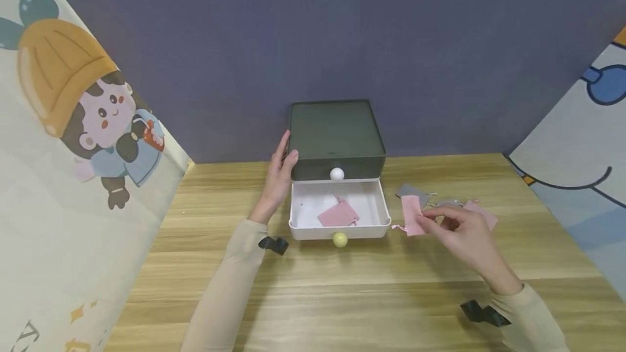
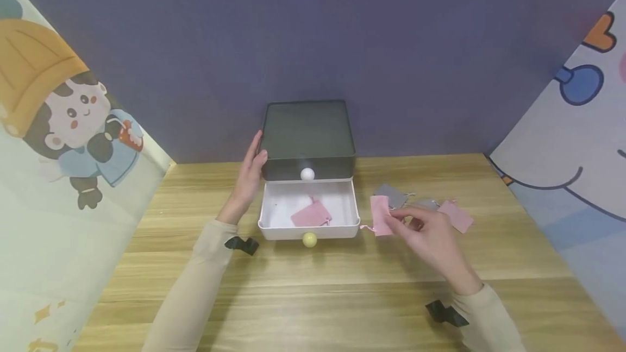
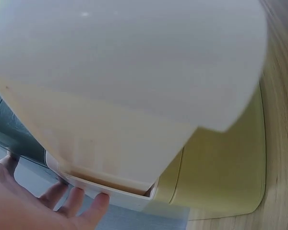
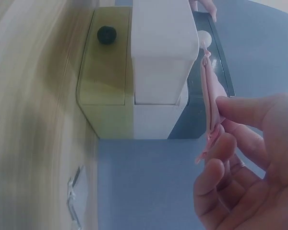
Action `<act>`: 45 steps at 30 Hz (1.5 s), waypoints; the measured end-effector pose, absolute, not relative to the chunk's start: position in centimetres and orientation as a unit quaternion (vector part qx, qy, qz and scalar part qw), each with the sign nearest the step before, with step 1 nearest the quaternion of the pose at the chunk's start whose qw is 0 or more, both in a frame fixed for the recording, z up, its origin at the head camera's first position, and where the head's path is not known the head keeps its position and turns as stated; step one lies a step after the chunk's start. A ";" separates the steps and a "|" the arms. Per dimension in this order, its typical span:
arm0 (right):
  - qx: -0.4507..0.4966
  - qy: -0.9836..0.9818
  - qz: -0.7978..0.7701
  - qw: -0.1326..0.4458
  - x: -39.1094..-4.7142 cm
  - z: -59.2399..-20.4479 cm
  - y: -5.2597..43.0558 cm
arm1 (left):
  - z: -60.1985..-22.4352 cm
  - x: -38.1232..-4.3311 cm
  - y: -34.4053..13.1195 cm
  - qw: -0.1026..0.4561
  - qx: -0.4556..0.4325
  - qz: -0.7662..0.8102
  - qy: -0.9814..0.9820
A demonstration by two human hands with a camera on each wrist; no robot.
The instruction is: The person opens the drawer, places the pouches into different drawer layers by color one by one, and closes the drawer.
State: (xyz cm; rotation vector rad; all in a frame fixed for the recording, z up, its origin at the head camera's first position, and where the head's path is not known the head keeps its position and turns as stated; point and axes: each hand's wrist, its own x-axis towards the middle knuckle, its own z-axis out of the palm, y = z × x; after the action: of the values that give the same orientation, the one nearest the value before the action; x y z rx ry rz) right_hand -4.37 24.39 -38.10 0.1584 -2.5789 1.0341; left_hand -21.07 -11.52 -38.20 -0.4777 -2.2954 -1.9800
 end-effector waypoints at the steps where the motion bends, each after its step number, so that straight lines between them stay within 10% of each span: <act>1: 0.054 -0.912 0.364 0.178 -4.4 -38.1 24.3 | -38.2 -21.1 -11.5 0.037 -0.155 -0.643 -0.749; 45: 0.095 -0.908 0.373 0.164 -7.1 -37.9 20.3 | -38.7 -21.1 -11.2 0.045 -0.143 -0.644 -0.750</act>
State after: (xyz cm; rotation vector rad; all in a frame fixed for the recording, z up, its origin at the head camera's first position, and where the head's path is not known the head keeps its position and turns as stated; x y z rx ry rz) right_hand -7.10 20.28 -37.88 0.2712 -2.5898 1.0640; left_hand -21.14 -11.21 -38.72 -0.4374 -2.2906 -1.9673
